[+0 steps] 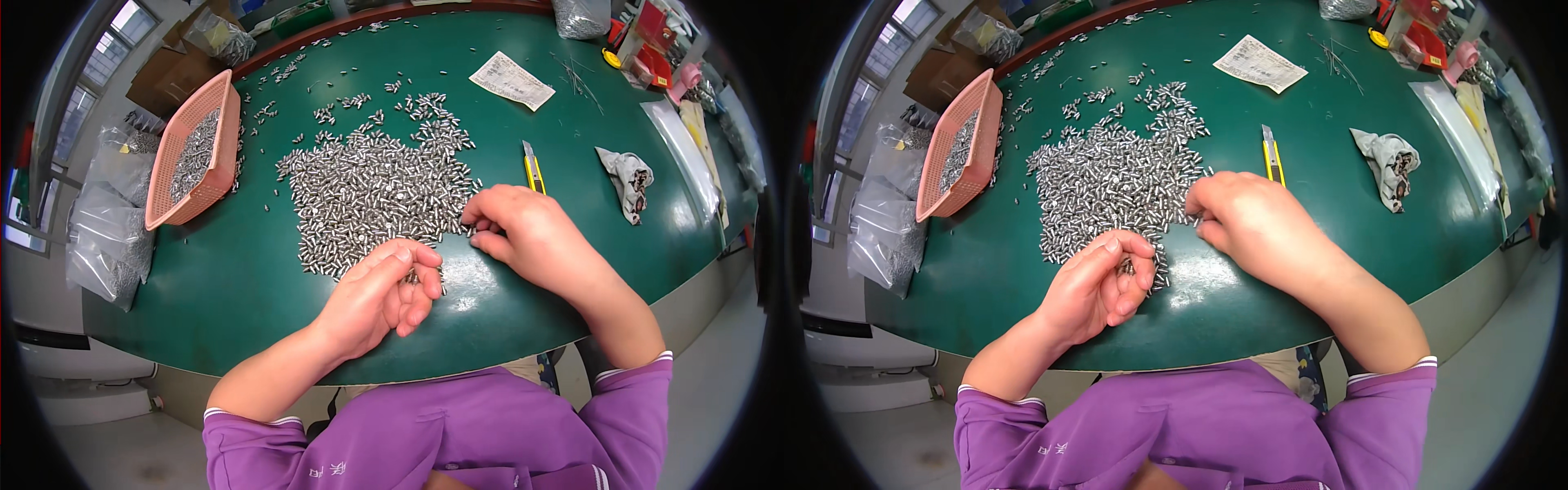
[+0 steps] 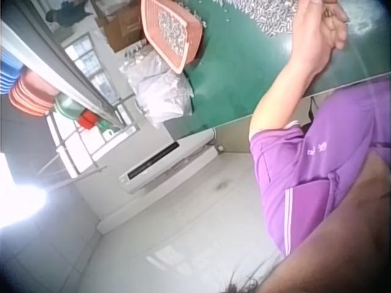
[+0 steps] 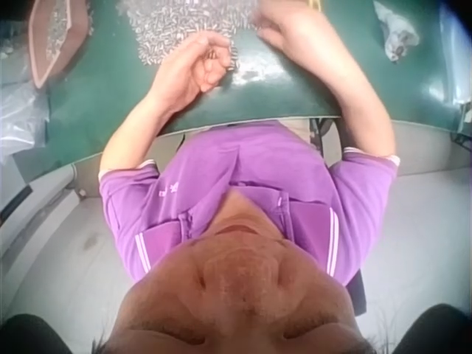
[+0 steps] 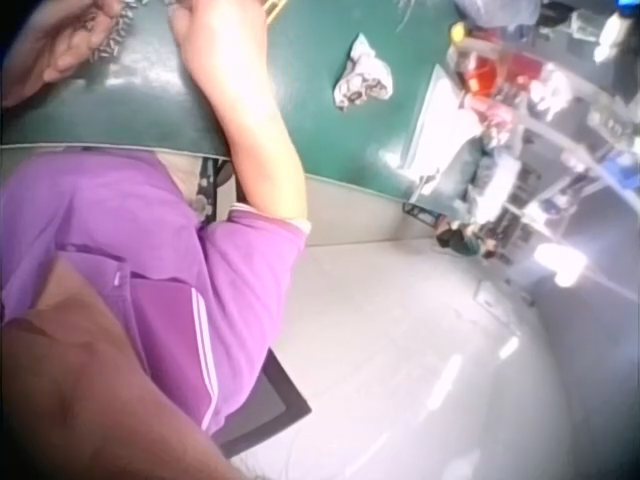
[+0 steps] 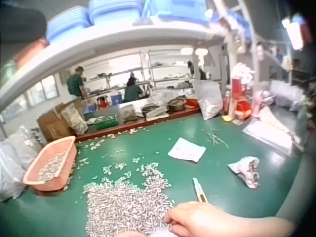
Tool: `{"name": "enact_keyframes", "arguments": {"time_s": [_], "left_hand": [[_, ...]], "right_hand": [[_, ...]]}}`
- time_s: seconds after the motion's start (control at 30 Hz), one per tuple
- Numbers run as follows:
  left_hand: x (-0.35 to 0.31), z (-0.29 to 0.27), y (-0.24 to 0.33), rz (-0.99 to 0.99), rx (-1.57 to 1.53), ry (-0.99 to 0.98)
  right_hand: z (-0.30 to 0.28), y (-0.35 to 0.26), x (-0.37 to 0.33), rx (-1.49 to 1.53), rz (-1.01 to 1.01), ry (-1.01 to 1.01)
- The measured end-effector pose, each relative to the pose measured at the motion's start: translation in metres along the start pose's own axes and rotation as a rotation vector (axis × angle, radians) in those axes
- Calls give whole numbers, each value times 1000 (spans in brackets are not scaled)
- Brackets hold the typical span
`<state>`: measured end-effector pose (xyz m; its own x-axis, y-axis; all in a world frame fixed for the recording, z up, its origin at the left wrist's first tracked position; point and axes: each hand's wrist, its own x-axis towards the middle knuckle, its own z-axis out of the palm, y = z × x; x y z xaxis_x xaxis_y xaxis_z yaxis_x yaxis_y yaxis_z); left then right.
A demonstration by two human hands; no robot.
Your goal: Sorting or inspecting small silver components on a green workbench by hand.
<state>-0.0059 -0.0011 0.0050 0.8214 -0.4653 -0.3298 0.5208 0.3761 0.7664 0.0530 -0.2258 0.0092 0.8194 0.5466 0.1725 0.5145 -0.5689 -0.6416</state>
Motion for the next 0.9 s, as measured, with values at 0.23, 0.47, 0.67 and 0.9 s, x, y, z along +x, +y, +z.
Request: {"name": "enact_keyframes", "arguments": {"time_s": [0.23, 0.47, 0.67, 0.9], "left_hand": [[1, 1, 0, -10, 17, -24], [0, -5, 0, -8, -20, -75], [1, 0, 0, 1, 19, -8], [0, 1, -1, -60, 77, -24]], "right_hand": [[10, -4, 2, 3, -171, 46], [3, 1, 3, -67, -233, 56], [5, -1, 3, -150, -284, 8], [6, -6, 5, -20, -336, 67]]}}
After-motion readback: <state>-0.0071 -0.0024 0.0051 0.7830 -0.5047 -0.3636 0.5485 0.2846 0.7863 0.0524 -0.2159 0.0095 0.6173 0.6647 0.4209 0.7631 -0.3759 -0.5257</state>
